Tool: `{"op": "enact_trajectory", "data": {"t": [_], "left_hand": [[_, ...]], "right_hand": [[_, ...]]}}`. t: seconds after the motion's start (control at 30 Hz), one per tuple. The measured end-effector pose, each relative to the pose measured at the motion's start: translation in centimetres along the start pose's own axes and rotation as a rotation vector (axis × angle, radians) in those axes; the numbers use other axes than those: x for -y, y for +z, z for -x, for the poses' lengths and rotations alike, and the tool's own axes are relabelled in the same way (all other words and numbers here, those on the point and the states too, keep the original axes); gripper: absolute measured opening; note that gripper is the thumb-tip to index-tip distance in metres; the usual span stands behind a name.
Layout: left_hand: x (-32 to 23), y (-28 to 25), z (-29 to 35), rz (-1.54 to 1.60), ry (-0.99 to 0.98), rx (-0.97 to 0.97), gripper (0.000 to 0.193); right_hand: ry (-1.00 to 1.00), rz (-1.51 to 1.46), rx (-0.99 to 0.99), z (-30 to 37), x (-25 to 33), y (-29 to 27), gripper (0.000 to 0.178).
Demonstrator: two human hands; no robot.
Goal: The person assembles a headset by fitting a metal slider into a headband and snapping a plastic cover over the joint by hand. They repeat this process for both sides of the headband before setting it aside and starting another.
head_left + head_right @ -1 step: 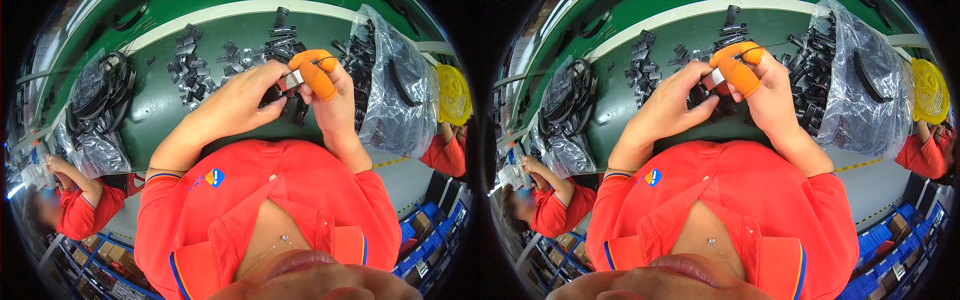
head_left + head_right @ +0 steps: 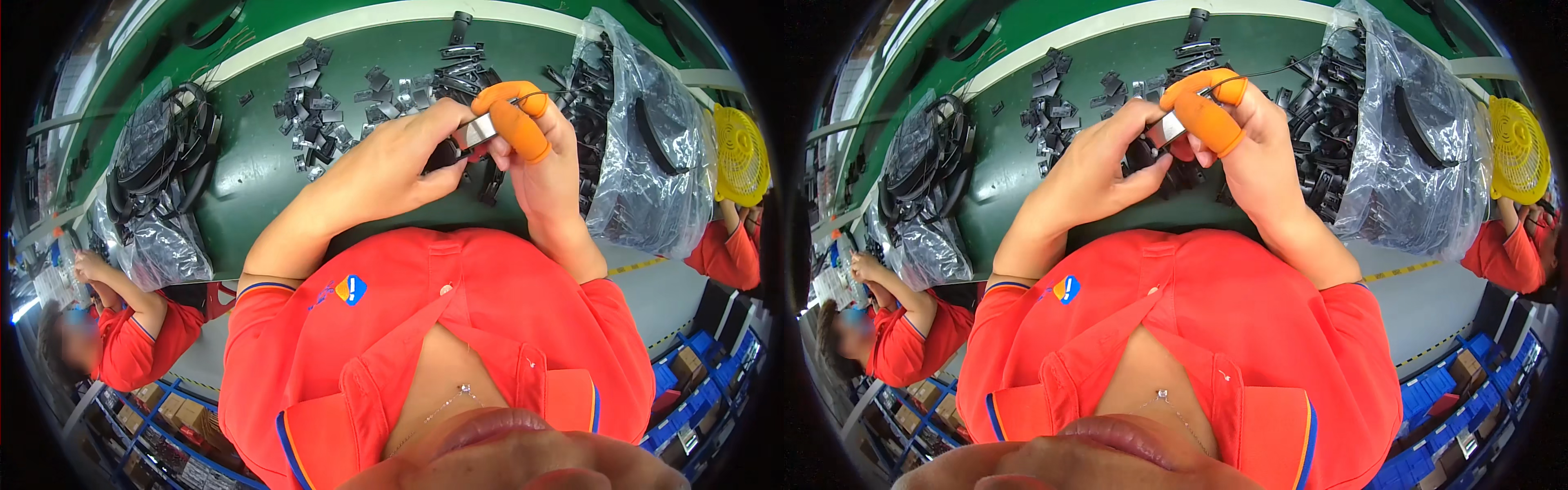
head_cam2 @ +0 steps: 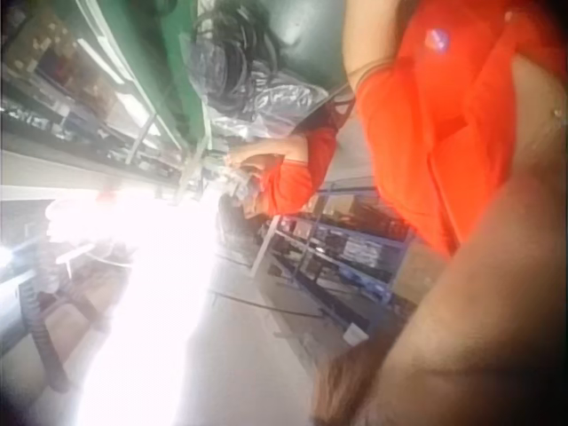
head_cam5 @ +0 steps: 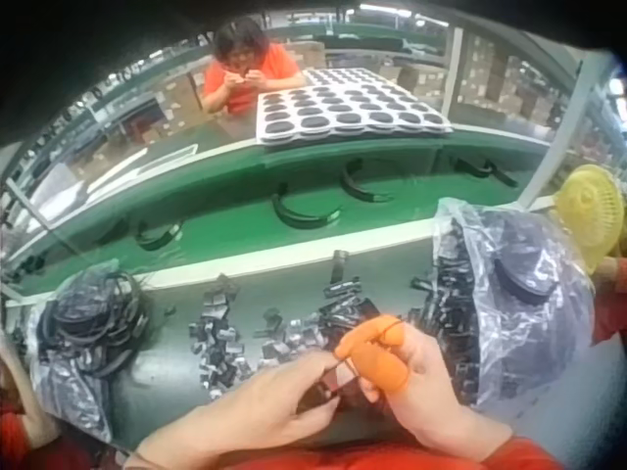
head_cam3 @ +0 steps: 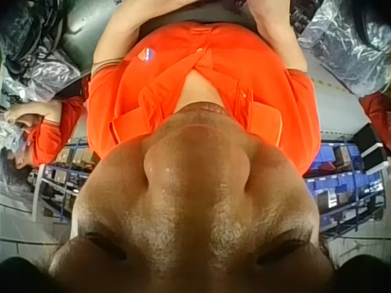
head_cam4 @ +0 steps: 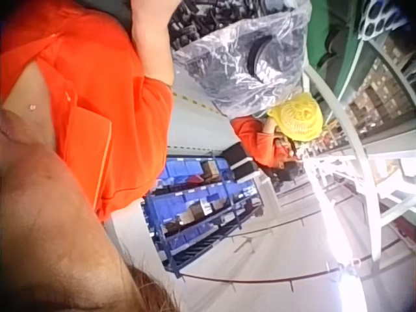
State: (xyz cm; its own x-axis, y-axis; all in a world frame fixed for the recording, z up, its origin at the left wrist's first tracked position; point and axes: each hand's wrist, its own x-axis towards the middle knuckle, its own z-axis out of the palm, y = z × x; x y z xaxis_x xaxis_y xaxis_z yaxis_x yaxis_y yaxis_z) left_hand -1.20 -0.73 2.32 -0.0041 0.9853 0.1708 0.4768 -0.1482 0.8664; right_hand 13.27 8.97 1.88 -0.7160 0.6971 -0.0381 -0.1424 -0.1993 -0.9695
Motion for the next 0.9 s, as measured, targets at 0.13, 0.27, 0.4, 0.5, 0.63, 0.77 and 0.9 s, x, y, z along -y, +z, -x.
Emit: {"op": "enact_trajectory", "data": {"t": [0.13,0.27,0.4,0.5,0.63,0.77,0.9], "left_hand": [[0.2,-0.2,0.2,-0.037,-0.030,-0.002,0.033],[0.2,-0.2,0.2,-0.062,-0.052,0.012,0.028],[1.3,-0.1,0.2,0.659,-0.030,0.184,0.029],[2.0,-1.5,0.4,0.919,-0.121,0.360,0.035],[1.6,-2.3,0.4,0.851,-0.132,0.347,0.031],[0.7,-4.3,1.1,0.937,-0.096,0.193,0.030],[1.1,-8.7,2.2,1.253,0.307,-0.179,0.036]], "right_hand": [[0.032,-0.076,0.018,0.0,-0.3,0.2,0.020],[0.013,-0.135,0.015,0.0,-0.3,0.4,0.020],[0.067,-0.191,0.063,-0.1,0.5,0.3,0.020],[0.136,-0.364,0.116,-0.1,0.7,-0.1,0.015],[0.079,-0.193,0.136,-0.5,0.4,0.1,0.021],[-0.031,-0.237,0.204,-2.0,0.0,0.1,0.048],[-0.131,0.017,-0.096,-4.4,-0.3,-0.3,0.033]]}}
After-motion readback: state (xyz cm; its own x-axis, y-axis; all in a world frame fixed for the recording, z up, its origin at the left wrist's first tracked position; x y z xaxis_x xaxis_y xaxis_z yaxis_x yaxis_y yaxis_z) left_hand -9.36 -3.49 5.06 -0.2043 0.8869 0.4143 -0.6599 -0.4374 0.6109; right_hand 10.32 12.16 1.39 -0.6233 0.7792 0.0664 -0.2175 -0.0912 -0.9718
